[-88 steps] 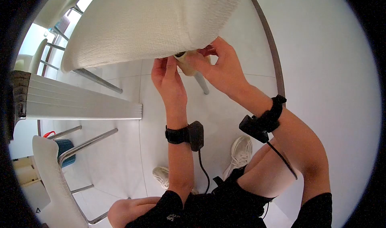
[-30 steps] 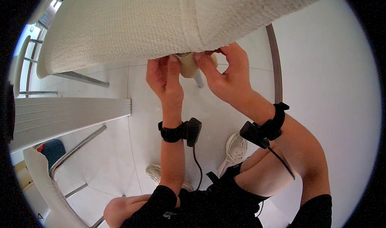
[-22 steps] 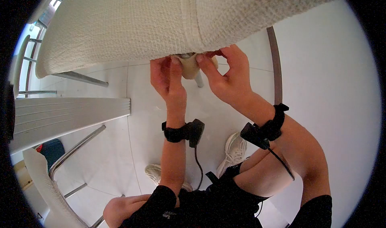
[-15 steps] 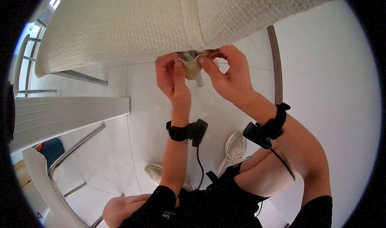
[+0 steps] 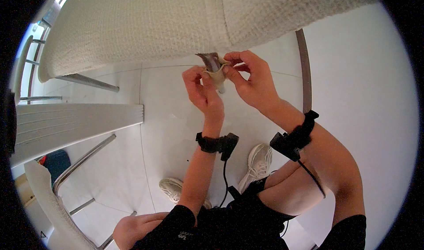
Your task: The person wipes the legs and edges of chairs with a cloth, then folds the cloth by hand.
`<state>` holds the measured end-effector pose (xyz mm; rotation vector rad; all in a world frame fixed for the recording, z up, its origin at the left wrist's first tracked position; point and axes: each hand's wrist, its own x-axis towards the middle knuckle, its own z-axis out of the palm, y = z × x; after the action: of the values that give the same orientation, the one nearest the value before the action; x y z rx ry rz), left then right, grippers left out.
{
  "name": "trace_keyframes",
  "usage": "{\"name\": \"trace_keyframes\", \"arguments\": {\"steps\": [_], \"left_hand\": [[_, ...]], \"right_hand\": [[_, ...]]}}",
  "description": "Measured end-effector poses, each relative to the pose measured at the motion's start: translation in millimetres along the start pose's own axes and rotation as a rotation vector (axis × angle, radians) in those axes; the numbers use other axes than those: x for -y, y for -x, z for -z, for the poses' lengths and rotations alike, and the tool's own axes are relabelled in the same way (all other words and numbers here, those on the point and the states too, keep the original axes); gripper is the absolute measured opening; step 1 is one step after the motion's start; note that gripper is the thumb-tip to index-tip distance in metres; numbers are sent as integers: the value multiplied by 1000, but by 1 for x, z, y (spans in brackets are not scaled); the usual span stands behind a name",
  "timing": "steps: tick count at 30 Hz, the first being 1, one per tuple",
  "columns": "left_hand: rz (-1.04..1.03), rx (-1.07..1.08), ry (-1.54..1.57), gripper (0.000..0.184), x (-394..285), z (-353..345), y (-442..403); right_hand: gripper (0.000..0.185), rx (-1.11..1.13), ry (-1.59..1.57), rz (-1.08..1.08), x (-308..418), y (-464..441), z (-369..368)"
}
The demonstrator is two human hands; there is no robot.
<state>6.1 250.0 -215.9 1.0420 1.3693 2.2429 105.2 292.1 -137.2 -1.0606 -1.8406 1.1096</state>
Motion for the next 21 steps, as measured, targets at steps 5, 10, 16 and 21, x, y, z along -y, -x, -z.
{"name": "trace_keyframes", "arguments": {"steps": [5,10,16,21], "left_hand": [[-7,44,-35,10,8,2,5],[-177,108,-235,12,31,7,9],[-260,145,-233,17,59,9,7],[-190,109,-222,20,59,7,10]], "right_hand": [[21,19,23,9,-5,2,-1],[20,49,65,-6,-11,2,-1],[19,69,88,-60,-12,2,-1],[16,84,70,-66,-7,4,-2]]}}
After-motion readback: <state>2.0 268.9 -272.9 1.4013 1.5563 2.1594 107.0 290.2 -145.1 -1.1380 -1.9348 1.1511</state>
